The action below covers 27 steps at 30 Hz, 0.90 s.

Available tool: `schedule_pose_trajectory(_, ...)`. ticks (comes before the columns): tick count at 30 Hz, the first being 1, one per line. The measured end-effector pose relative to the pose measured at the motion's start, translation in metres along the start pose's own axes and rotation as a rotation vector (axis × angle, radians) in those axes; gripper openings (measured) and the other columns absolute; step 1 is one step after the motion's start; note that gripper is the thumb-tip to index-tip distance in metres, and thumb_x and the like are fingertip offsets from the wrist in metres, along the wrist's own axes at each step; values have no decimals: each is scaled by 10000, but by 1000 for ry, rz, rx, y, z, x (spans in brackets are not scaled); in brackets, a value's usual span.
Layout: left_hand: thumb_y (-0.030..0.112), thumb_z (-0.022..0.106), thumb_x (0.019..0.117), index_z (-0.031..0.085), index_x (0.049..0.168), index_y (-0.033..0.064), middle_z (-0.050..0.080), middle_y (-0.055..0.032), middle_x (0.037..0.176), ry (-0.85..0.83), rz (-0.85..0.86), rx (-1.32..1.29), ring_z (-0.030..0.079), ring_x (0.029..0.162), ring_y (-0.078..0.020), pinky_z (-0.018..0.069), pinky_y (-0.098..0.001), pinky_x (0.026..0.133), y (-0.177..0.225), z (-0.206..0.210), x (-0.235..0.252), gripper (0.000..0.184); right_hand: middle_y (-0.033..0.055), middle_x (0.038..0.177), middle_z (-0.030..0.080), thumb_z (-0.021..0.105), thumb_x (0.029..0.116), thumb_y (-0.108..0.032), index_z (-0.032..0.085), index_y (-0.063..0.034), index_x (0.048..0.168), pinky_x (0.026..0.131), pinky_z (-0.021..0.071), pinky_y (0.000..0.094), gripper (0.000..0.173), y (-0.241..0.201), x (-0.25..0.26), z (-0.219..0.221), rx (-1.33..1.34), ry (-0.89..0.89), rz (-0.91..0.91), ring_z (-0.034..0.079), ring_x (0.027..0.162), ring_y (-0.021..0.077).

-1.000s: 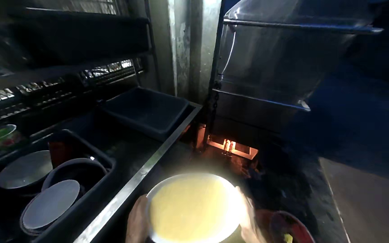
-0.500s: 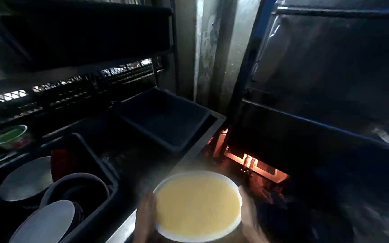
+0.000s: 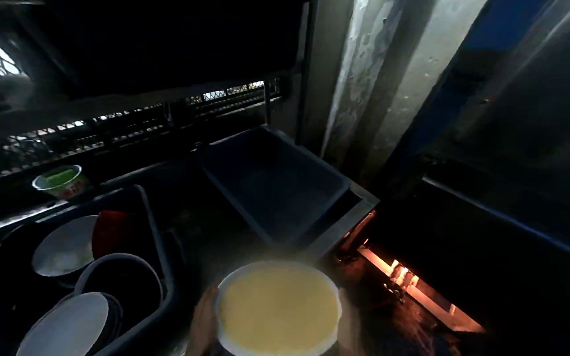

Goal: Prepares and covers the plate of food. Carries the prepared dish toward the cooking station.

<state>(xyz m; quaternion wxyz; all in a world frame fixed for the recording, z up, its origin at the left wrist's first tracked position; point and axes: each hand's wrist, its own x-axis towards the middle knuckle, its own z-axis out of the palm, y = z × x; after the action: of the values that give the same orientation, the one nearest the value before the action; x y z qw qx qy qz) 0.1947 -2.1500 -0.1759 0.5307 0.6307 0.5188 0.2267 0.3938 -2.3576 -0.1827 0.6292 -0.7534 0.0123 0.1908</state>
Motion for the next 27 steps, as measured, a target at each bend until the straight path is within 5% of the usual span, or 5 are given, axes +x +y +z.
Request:
schedule_pose_trajectory(6, 227, 310, 1100, 550, 1357, -77, 590, -247, 1324, 36, -44, -36, 585, 1200, -238, 468, -414, 1049, -3, 6, 14, 465, 89, 849, 693, 376, 1099, -157, 678, 90, 1006, 818, 563, 229, 402, -3, 17, 18, -4, -33, -5, 672, 827, 40)
schedule_pose_trajectory(19, 202, 310, 1096, 537, 1390, -99, 540, -309, 1410, 4, -25, 72, 524, 1324, -357, 392, -495, 1136, -15, -1, 33, 477, 164, 1045, 701, 379, 1090, -200, 646, 117, 1154, 943, 539, 284, 419, 24, 34, 36, 30, -77, 23, 664, 994, 101)
schedule_pose_trajectory(25, 221, 342, 1102, 551, 1378, -83, 587, -240, 1379, 4, 22, -42, 563, 1285, -249, 434, -401, 1111, -45, -3, 48, 461, 156, 1088, 705, 370, 1107, -197, 652, 89, 1190, 954, 535, 279, 410, 18, 31, 37, 22, -81, 58, 666, 1019, 95)
schedule_pose_trajectory(27, 226, 366, 1093, 564, 1364, -86, 603, -224, 1371, 14, 68, -70, 577, 1279, -227, 442, -380, 1109, -63, -3, 55, 458, 177, 1196, 687, 342, 1121, -218, 624, 79, 1278, 1011, 515, 297, 438, 15, 30, 34, -4, -133, 83, 649, 1117, 126)
